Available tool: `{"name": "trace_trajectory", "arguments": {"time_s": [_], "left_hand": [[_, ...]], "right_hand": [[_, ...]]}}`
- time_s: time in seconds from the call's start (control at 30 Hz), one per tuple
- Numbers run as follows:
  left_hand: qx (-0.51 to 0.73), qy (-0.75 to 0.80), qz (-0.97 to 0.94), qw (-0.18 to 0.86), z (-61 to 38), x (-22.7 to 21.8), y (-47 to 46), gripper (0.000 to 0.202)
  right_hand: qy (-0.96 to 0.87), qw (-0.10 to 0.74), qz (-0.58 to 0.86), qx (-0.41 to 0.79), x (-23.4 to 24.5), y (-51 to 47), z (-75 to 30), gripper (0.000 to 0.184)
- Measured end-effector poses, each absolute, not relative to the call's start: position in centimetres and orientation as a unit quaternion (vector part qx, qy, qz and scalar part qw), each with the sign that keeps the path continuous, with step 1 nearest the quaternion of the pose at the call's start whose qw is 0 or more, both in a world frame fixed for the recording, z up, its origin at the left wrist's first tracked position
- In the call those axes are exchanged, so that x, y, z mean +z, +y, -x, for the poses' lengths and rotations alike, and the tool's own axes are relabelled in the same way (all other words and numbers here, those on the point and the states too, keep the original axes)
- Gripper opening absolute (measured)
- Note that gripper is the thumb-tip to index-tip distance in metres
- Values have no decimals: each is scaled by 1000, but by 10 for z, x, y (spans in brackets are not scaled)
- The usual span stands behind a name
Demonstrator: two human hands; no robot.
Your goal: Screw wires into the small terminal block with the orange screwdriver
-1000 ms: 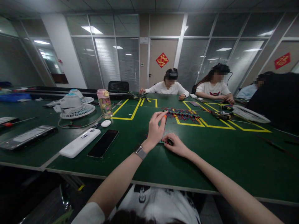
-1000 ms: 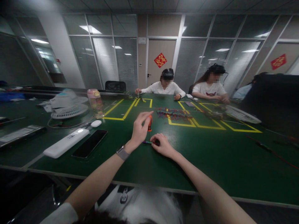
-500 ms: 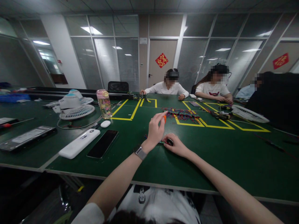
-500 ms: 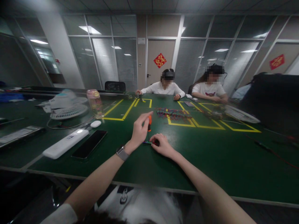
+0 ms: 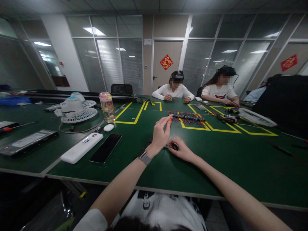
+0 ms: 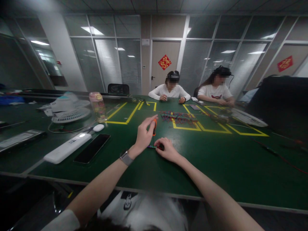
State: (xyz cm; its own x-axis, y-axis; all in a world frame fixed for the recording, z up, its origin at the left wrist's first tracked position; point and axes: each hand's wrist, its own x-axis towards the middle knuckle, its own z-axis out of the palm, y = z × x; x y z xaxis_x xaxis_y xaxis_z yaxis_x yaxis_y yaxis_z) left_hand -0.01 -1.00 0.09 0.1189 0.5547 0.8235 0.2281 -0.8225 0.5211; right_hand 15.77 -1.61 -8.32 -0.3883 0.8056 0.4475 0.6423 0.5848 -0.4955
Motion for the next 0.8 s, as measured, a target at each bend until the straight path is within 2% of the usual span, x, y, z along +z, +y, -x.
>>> {"name": "trace_trajectory", "arguments": {"time_s": [0.2, 0.4, 0.67, 0.8], "left_hand": [[617, 297, -722, 98, 0, 2, -12, 20], [607, 268, -736, 131, 0, 0, -8, 32], [618, 303, -719, 93, 0, 1, -11, 20], [611, 287, -730, 112, 0, 1, -10, 30]], "right_hand": [[-824, 337, 437, 127, -84, -15, -158, 15], [-825, 336, 438, 121, -85, -15, -159, 16], [-824, 338, 437, 123, -85, -15, -159, 16], [-824, 334, 440, 125, -85, -15, -159, 17]]}}
